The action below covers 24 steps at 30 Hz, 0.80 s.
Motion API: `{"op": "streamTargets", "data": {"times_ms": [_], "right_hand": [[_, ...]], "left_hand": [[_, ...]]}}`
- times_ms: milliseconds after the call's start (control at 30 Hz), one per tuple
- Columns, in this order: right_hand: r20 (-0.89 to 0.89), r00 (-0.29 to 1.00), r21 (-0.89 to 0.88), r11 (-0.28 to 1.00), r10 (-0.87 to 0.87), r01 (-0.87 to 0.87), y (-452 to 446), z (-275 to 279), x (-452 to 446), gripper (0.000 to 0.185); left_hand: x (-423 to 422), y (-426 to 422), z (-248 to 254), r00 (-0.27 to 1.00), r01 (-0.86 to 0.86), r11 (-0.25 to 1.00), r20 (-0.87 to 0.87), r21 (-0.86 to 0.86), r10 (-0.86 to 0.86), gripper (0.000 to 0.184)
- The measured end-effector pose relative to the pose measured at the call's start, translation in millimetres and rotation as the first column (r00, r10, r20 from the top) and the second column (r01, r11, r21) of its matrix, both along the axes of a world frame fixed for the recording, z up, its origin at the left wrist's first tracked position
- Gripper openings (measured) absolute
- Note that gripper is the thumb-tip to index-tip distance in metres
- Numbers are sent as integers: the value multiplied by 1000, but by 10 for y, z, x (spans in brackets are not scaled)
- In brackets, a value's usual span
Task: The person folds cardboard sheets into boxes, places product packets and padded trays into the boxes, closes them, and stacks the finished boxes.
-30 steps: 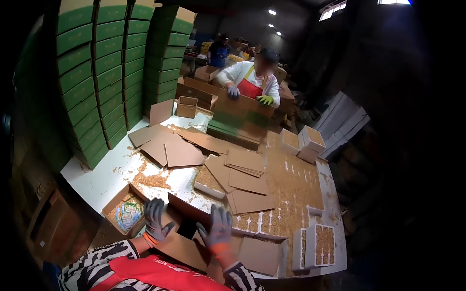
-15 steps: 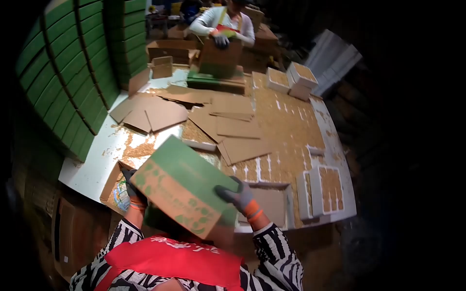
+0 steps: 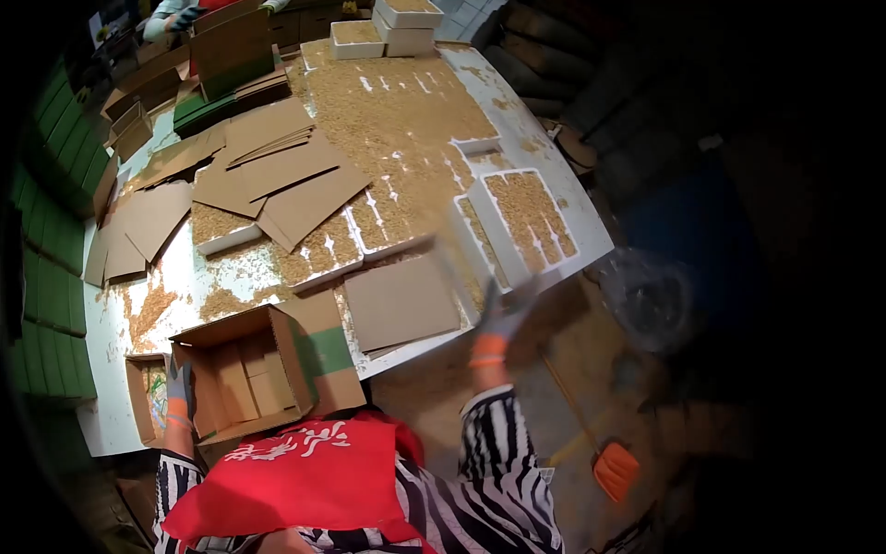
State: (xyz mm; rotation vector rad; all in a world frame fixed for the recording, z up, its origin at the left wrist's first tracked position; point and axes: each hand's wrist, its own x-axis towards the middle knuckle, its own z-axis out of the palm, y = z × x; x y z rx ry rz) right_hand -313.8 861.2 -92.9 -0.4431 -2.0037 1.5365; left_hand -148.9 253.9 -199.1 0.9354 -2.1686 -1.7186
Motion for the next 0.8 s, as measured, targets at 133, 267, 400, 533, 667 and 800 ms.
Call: {"op": "streamTargets", "data": {"times_ms": [133, 267, 400, 533, 667, 800], "right_hand": [[187, 958, -475, 833, -220, 284, 1348, -190, -627, 47], [56, 998, -677, 736, 43, 6, 1712, -358, -678, 45], [-181, 966, -720, 645, 182, -257, 1737, -355, -254, 57], [-124, 989, -812, 563, 84, -150, 1707, -628, -47, 60], [-84, 990, -625, 768, 114, -141, 1277, -133, 36, 58], [-132, 895, -743, 555, 426, -374, 415, 481, 359, 61]], "left_hand": [[-7, -149, -244, 999, 15, 999, -31, -30, -16, 50], [63, -195, -255, 999, 33, 999, -22, -4, -33, 50], [20, 105, 63, 991, -36, 998, 130, -54, 43, 47], [-77, 284, 292, 923, 18, 947, 369, -320, 108, 47], [-39, -9, -104, 979, -17, 999, 200, -28, 22, 52], [-106, 176, -127, 981, 101, 920, 195, -377, -28, 57]]}}
